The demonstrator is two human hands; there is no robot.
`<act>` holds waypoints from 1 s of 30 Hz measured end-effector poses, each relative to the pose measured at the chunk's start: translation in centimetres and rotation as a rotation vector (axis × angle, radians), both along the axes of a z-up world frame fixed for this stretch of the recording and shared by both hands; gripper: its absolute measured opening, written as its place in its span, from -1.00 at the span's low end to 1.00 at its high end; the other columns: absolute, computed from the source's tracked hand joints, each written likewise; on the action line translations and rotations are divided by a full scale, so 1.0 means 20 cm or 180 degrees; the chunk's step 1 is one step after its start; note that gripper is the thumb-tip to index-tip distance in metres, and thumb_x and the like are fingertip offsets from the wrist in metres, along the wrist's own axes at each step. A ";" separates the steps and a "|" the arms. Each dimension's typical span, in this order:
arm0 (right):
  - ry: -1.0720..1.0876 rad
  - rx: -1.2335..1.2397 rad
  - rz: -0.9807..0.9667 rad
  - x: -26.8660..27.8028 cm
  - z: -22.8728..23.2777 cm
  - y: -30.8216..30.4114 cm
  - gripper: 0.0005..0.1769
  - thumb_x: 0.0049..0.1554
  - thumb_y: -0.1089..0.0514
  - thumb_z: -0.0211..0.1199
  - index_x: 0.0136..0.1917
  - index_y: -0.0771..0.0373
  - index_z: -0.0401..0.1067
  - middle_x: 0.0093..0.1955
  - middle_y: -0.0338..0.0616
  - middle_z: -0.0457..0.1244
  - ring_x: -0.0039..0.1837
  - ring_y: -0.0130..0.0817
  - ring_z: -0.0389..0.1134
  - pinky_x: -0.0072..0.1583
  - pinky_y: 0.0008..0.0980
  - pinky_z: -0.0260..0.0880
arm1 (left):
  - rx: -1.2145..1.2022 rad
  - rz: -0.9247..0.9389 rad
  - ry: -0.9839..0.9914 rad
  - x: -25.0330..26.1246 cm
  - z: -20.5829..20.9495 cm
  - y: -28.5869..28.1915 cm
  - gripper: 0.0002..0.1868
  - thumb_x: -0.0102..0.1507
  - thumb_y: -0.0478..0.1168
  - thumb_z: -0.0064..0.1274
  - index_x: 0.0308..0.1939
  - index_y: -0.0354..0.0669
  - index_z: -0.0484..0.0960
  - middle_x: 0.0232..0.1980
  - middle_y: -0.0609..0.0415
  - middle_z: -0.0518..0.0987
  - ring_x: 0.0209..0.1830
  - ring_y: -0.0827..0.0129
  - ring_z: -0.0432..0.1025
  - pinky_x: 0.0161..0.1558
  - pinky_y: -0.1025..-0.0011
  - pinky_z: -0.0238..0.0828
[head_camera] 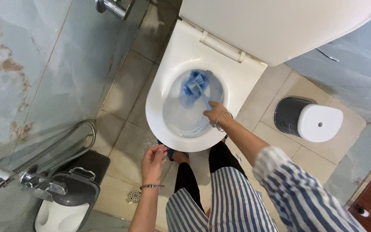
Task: The person scrubs the toilet bowl with a blue brush and cleaning solution, then wipes a metal corner shelf and adjacent tiled walls with a pink cloth. The person uses a red bucket of soapy water to rinse the cloth during the process.
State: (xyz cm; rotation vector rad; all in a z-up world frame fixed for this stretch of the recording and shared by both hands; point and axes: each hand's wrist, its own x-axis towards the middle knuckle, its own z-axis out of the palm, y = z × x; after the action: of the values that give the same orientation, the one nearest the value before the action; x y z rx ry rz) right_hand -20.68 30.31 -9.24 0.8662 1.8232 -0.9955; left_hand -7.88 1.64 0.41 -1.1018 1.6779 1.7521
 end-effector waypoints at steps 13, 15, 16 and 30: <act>0.0314 0.0987 0.3384 -0.72 -0.47 0.19 -0.61 0.05 0.13 0.20 0.07 0.37 0.64 -0.02 0.23 0.41 -0.01 0.11 0.48 0.04 -0.08 0.51 | 0.0059 0.0067 -0.0027 0.04 -0.14 -0.02 -0.79 0.36 -0.20 -0.01 -0.01 -0.22 0.63 -0.01 0.10 0.67 -0.05 0.45 0.52 -0.06 0.46 0.47; 0.1583 0.1059 0.3001 -0.51 -0.55 0.06 -0.74 0.03 0.11 0.25 -0.16 0.33 0.62 -0.14 0.24 0.40 -0.07 0.09 0.47 0.02 -0.07 0.49 | -0.0029 -0.0042 -0.0113 0.04 -0.13 -0.01 -0.78 0.36 -0.19 -0.03 0.00 -0.19 0.61 0.00 0.13 0.68 -0.03 0.48 0.54 -0.01 0.49 0.50; 0.1850 0.0913 0.3660 -0.31 -0.53 0.01 -0.77 -0.11 0.21 0.28 -0.17 0.37 0.52 -0.22 0.22 0.39 -0.14 0.10 0.48 -0.09 0.01 0.50 | -0.0027 -0.0026 -0.0152 0.05 -0.12 0.00 -0.78 0.35 -0.19 -0.02 -0.01 -0.20 0.62 -0.01 0.12 0.68 -0.04 0.47 0.54 -0.03 0.48 0.51; 0.0843 -0.0213 0.0950 0.85 0.49 -0.49 0.07 0.01 0.29 0.26 0.66 0.03 -0.21 0.03 0.33 0.35 -0.03 0.11 0.48 0.01 -0.12 0.49 | 0.0087 -0.0032 -0.0199 0.03 0.00 0.13 -0.77 0.36 -0.18 0.00 -0.02 -0.22 0.65 -0.05 0.10 0.70 -0.08 0.47 0.55 -0.10 0.47 0.54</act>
State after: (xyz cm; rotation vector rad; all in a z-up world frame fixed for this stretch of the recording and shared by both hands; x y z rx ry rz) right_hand -3.72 20.45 0.47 0.4184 2.0546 -1.0063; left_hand -7.35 4.26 0.38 -1.1224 1.6149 1.7117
